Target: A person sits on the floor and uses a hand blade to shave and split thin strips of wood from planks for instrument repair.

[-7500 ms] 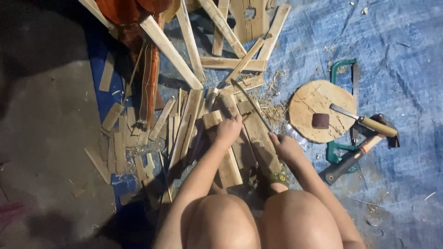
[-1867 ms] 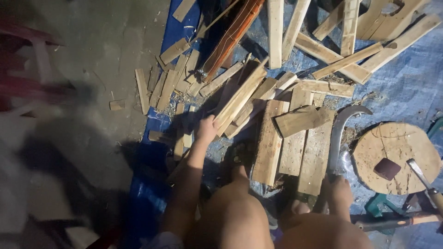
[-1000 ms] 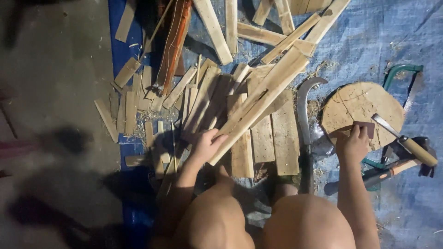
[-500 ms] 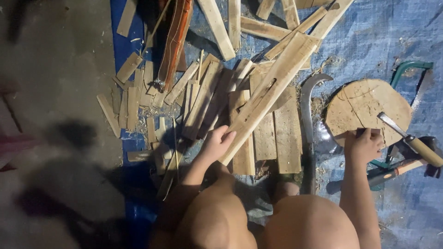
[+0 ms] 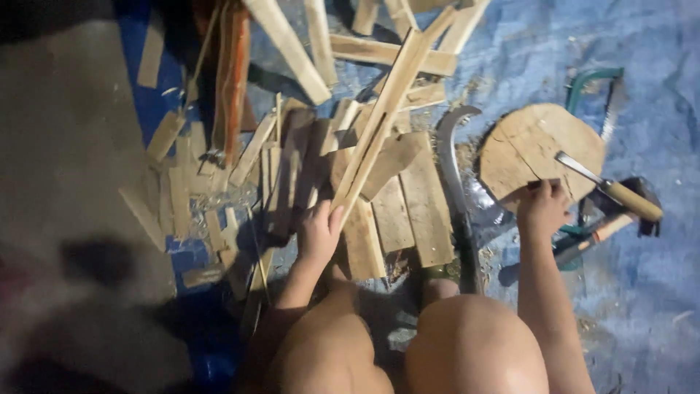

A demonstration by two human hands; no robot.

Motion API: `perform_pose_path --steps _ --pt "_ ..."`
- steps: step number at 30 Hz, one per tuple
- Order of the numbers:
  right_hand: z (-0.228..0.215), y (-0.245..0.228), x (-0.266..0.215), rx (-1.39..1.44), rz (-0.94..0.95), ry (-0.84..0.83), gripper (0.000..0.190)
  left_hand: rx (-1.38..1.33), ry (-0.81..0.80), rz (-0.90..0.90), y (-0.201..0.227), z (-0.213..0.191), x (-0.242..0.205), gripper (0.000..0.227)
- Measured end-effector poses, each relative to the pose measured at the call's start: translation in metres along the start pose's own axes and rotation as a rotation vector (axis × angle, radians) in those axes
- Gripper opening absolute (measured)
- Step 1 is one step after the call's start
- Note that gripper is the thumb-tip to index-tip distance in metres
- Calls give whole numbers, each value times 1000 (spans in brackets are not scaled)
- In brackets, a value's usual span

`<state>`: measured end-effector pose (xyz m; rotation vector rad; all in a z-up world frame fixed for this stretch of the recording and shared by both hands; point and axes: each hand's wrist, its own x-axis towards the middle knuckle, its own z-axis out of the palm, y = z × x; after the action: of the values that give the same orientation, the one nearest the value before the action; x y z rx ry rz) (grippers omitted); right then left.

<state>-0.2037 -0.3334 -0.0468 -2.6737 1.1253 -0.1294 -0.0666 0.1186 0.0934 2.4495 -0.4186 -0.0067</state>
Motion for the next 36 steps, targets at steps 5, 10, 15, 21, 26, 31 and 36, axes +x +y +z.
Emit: perform_pose_path --steps 5,10,15,21,26,31,36 --pt "50 17 4 -211 155 94 34 160 65 222 -32 49 -10 27" --pt "34 6 -7 -141 183 58 30 350 -34 362 7 34 -4 15" --pt "46 75 29 -438 168 439 29 365 -54 507 -13 53 -15 18" --pt "-60 52 50 -209 231 -136 69 216 -164 113 -25 40 -12 57" --pt "-17 122 69 -279 80 -15 63 93 -259 -113 -44 9 1 86" --pt "26 179 89 -606 29 169 20 50 -398 -268 -54 10 -4 66" --pt "44 210 88 -570 138 84 38 -357 -352 -501 -45 23 -6 27"
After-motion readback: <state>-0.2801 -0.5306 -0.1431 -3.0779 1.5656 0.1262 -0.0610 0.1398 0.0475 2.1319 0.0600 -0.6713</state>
